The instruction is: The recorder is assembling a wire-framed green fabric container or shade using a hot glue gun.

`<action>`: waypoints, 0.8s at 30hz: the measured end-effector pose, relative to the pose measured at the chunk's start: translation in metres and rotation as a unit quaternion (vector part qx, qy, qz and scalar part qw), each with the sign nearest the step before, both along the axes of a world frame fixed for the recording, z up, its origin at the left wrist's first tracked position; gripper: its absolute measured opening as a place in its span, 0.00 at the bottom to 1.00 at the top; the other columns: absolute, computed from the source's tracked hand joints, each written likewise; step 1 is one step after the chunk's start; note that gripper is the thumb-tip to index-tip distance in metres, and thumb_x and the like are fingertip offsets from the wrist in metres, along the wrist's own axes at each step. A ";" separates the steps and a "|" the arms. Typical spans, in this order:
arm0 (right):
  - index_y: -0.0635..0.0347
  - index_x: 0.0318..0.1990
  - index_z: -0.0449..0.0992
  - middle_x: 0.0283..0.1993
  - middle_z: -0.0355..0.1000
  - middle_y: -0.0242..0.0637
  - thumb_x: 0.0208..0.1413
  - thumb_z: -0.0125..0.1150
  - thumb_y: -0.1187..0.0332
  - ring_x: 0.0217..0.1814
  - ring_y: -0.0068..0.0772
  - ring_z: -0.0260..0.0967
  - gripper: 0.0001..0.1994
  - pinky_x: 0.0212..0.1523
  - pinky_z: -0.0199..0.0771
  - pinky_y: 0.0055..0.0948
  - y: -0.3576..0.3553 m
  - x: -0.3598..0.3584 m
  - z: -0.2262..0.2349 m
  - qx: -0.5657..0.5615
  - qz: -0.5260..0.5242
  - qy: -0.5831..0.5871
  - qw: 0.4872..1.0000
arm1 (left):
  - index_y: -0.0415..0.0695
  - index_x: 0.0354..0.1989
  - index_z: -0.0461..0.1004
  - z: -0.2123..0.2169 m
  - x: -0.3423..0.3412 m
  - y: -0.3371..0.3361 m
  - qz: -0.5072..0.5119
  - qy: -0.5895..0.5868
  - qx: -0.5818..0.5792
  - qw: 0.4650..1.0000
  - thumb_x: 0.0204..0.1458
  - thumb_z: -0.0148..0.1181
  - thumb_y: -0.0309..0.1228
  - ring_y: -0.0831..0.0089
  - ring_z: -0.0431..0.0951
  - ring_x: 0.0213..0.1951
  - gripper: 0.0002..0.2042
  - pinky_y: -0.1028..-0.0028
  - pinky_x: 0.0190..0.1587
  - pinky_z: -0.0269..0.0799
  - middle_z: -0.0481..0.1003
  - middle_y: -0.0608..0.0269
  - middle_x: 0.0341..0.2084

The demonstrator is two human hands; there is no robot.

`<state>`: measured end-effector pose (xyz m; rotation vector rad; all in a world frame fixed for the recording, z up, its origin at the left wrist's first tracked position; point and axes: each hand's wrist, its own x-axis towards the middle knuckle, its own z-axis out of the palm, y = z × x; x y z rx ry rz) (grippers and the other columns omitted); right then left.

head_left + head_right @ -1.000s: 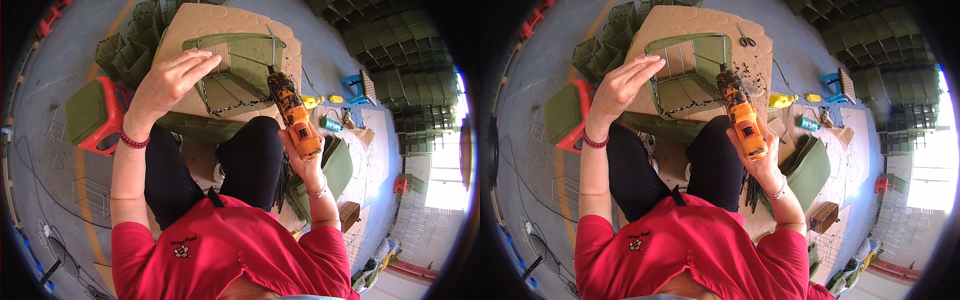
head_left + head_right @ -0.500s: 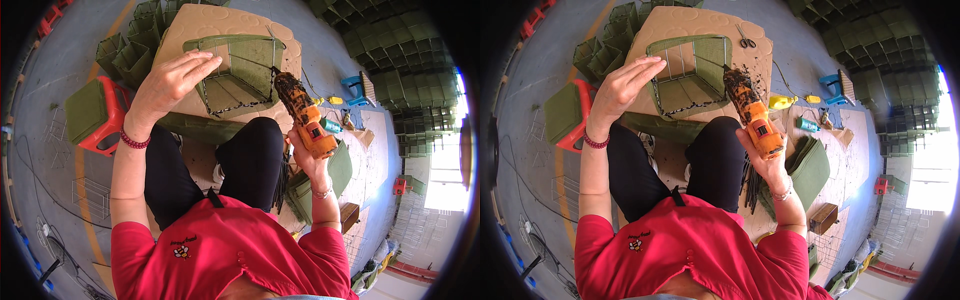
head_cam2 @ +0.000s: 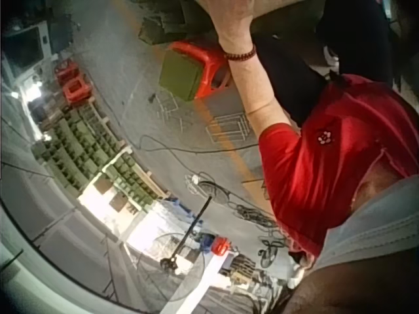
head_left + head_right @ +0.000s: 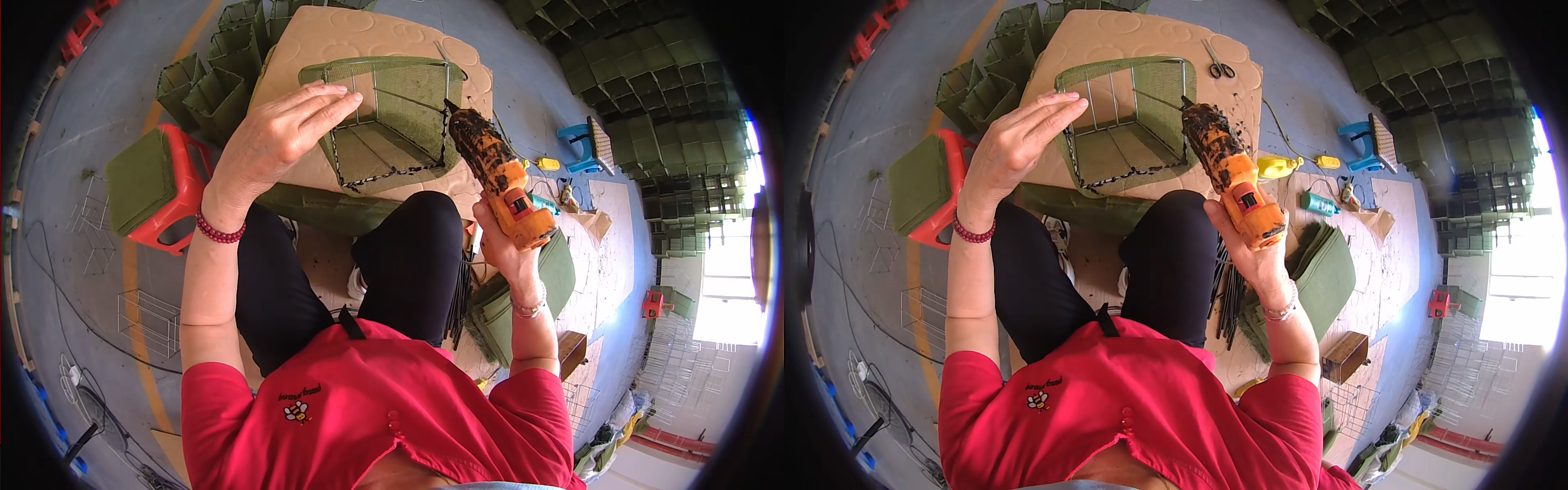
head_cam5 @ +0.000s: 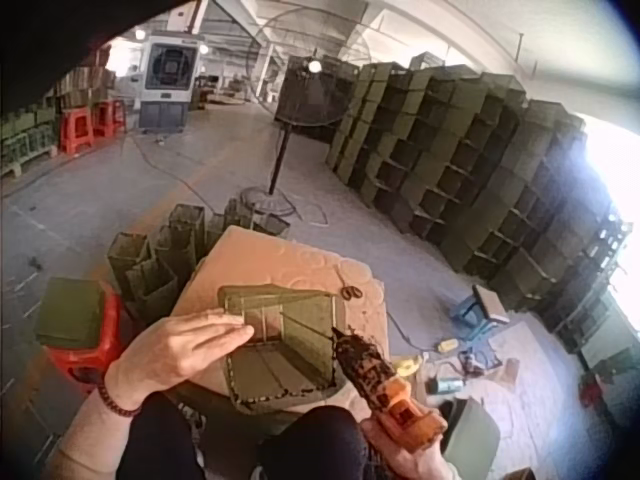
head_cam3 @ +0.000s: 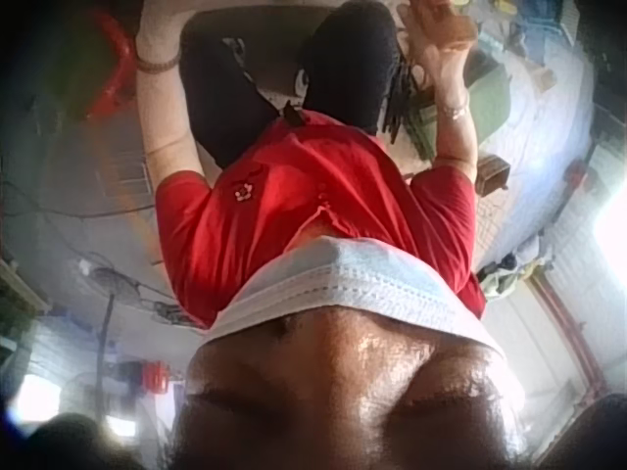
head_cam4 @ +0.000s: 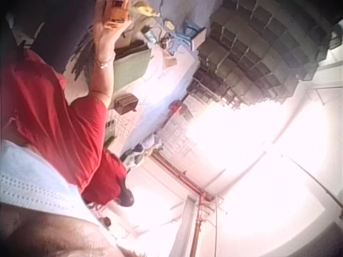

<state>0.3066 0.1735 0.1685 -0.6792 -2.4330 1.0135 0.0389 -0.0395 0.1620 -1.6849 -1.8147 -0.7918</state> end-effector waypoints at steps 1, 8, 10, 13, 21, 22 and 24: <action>0.62 0.43 0.76 0.35 0.76 0.30 0.54 0.72 0.65 0.35 0.21 0.72 0.15 0.38 0.74 0.23 0.000 0.000 0.000 -0.014 0.002 0.005 1.000 | 0.40 0.53 0.76 0.000 0.000 0.000 0.001 0.001 0.000 1.000 0.45 0.59 0.14 0.60 0.81 0.49 0.22 0.65 0.54 0.80 0.80 0.55 0.44; 0.62 0.46 0.75 0.36 0.75 0.30 0.55 0.71 0.65 0.38 0.21 0.71 0.16 0.40 0.73 0.24 0.010 0.001 -0.003 0.042 0.037 0.003 0.998 | 0.41 0.53 0.76 -0.001 0.000 0.000 0.002 -0.004 0.003 1.000 0.46 0.59 0.14 0.60 0.81 0.49 0.23 0.64 0.54 0.80 0.80 0.55 0.44; 0.62 0.46 0.75 0.36 0.75 0.30 0.55 0.71 0.65 0.37 0.21 0.71 0.16 0.40 0.73 0.24 0.006 -0.001 0.002 0.016 0.023 -0.001 1.000 | 0.41 0.53 0.76 -0.001 0.000 0.000 -0.002 -0.005 0.005 1.000 0.46 0.58 0.14 0.60 0.81 0.48 0.23 0.64 0.54 0.79 0.80 0.55 0.44; 0.62 0.46 0.75 0.36 0.75 0.30 0.55 0.71 0.65 0.37 0.21 0.70 0.16 0.39 0.73 0.24 0.002 -0.004 0.008 -0.030 0.009 0.006 0.999 | 0.41 0.53 0.76 -0.002 -0.001 0.000 -0.002 -0.008 0.007 1.000 0.46 0.58 0.14 0.59 0.81 0.48 0.23 0.64 0.55 0.79 0.80 0.55 0.44; 0.62 0.45 0.76 0.35 0.75 0.30 0.55 0.71 0.64 0.36 0.22 0.71 0.15 0.38 0.73 0.24 0.003 0.009 0.004 -0.037 0.004 -0.011 0.999 | 0.41 0.53 0.76 -0.002 -0.002 0.001 0.001 -0.005 0.005 1.000 0.45 0.58 0.13 0.60 0.81 0.48 0.23 0.64 0.54 0.80 0.80 0.55 0.44; 0.62 0.46 0.76 0.35 0.75 0.30 0.55 0.71 0.64 0.36 0.22 0.71 0.16 0.38 0.73 0.24 0.003 0.011 0.002 -0.028 0.003 -0.020 0.999 | 0.41 0.53 0.76 -0.002 -0.002 0.001 0.002 -0.004 0.004 1.000 0.45 0.58 0.13 0.60 0.81 0.48 0.23 0.64 0.54 0.80 0.80 0.55 0.44; 0.62 0.46 0.76 0.35 0.76 0.30 0.55 0.71 0.64 0.36 0.22 0.72 0.16 0.38 0.74 0.24 0.002 0.012 0.001 -0.019 0.003 -0.029 0.999 | 0.41 0.53 0.76 -0.002 -0.002 0.001 0.003 -0.003 0.004 1.000 0.45 0.58 0.13 0.60 0.81 0.48 0.23 0.64 0.54 0.80 0.80 0.55 0.44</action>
